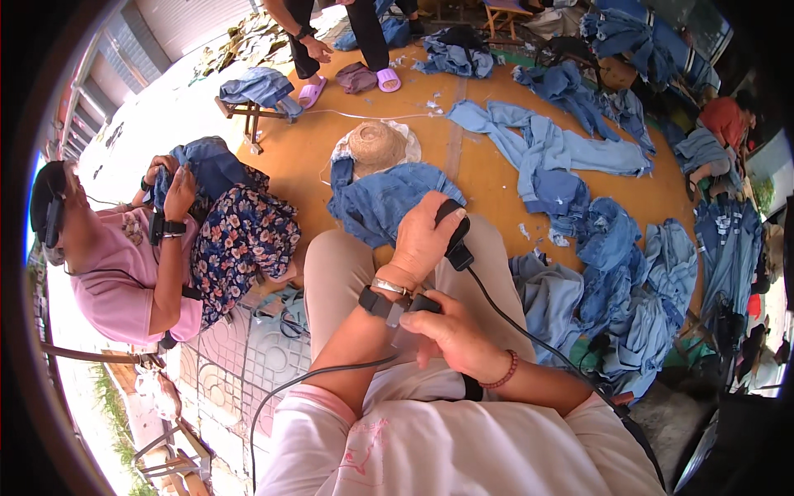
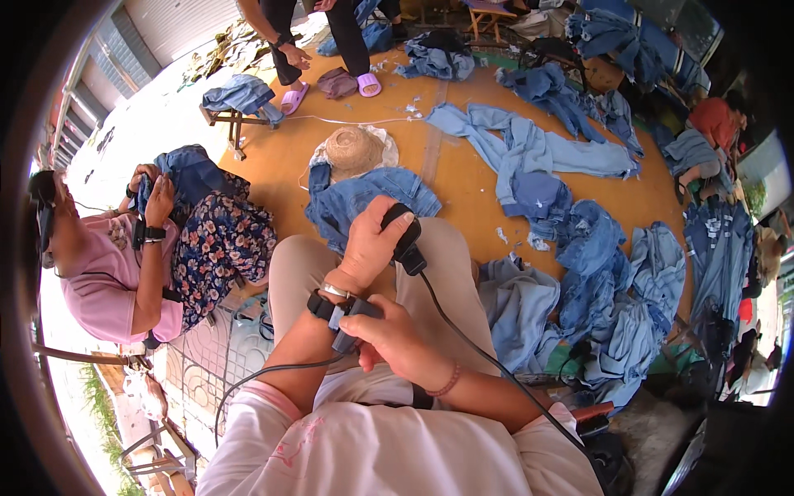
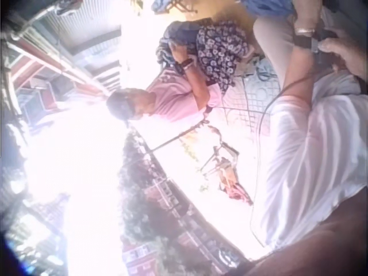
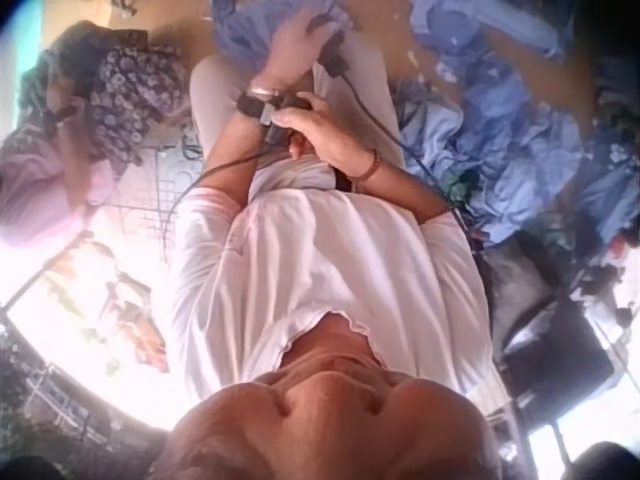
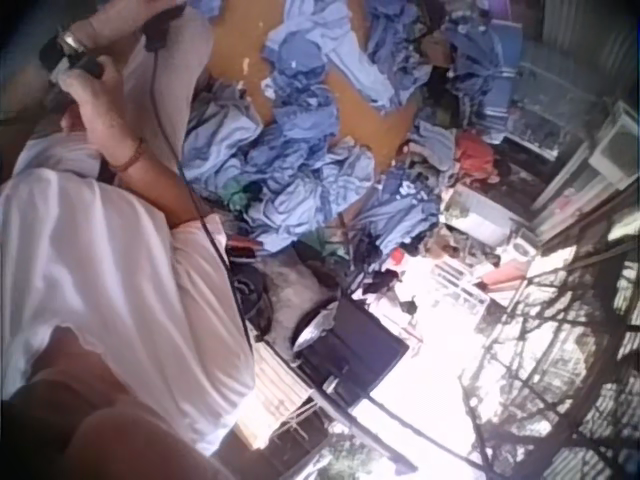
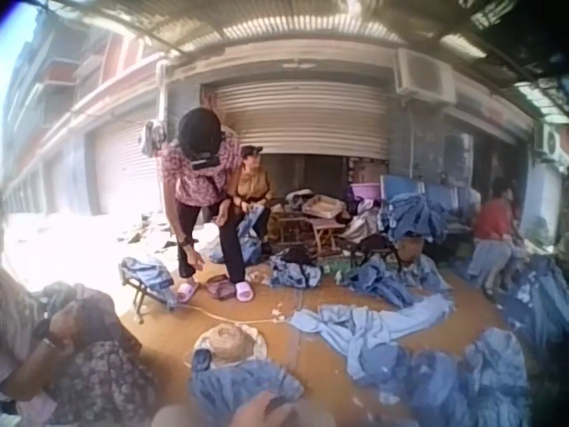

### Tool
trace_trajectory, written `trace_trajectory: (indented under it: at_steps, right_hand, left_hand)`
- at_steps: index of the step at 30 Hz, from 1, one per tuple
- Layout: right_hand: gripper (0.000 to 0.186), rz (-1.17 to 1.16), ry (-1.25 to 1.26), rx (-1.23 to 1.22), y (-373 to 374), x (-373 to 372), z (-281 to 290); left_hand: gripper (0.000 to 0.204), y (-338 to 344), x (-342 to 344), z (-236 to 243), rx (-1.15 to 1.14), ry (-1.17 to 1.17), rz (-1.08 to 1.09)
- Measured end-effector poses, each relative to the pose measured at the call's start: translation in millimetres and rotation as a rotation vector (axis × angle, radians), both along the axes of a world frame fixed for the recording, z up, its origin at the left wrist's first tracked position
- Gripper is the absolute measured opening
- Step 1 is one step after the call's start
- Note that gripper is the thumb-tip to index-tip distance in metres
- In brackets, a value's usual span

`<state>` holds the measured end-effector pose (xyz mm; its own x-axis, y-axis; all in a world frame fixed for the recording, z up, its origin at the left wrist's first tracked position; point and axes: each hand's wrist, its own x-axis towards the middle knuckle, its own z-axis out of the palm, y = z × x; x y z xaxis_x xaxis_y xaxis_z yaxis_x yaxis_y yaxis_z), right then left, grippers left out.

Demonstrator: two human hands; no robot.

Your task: Inspecting and handling denim garment pieces at a workshop station.

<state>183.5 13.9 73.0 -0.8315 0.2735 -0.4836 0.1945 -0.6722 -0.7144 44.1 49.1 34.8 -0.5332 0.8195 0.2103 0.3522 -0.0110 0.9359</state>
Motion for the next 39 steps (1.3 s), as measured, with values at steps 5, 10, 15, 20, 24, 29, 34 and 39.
trace_trajectory:
  at_steps: [5, 10, 15, 20, 24, 29, 34, 39]
  right_hand:
    - [0.031, 0.153, 0.073, 0.029, -4.3, 2.9, 1.4]
    - [0.025, 0.174, 0.160, -0.019, 25.7, 31.6, -17.3]
    - [0.018, 0.044, 0.146, 0.465, 33.8, 41.9, -15.3]
    - [0.023, -0.190, 0.328, 0.423, 15.4, 21.2, 0.0]
    - [0.024, -0.631, 0.456, 0.933, 36.5, -7.2, -14.4]
    - [0.025, -0.462, 0.224, 0.754, 46.2, -8.1, -37.3]
    - [0.027, -0.406, 0.136, 0.895, 64.0, -11.5, -35.5]
    - [0.037, -0.321, 0.087, 0.589, 82.0, -13.2, -23.0]
  left_hand:
    - [0.012, -4.9, -9.1, 9.9, 0.180, -0.651, -0.049]
    - [0.010, -14.4, -17.0, 18.6, 0.272, -0.915, -0.151]
    - [0.009, -23.9, -17.7, 15.5, 0.327, -1.035, -0.189]
    - [0.008, -21.5, -5.1, 12.1, 0.289, -0.976, -0.186]
    - [0.014, -27.0, 12.1, 4.3, 0.254, -0.801, -0.216]
    - [0.013, -32.0, 17.0, 7.0, 0.165, -0.838, -0.183]
    - [0.018, -30.3, 31.9, 8.2, 0.149, -0.632, -0.248]
    - [0.020, -35.6, 45.2, 9.3, 0.255, -0.521, -0.222]
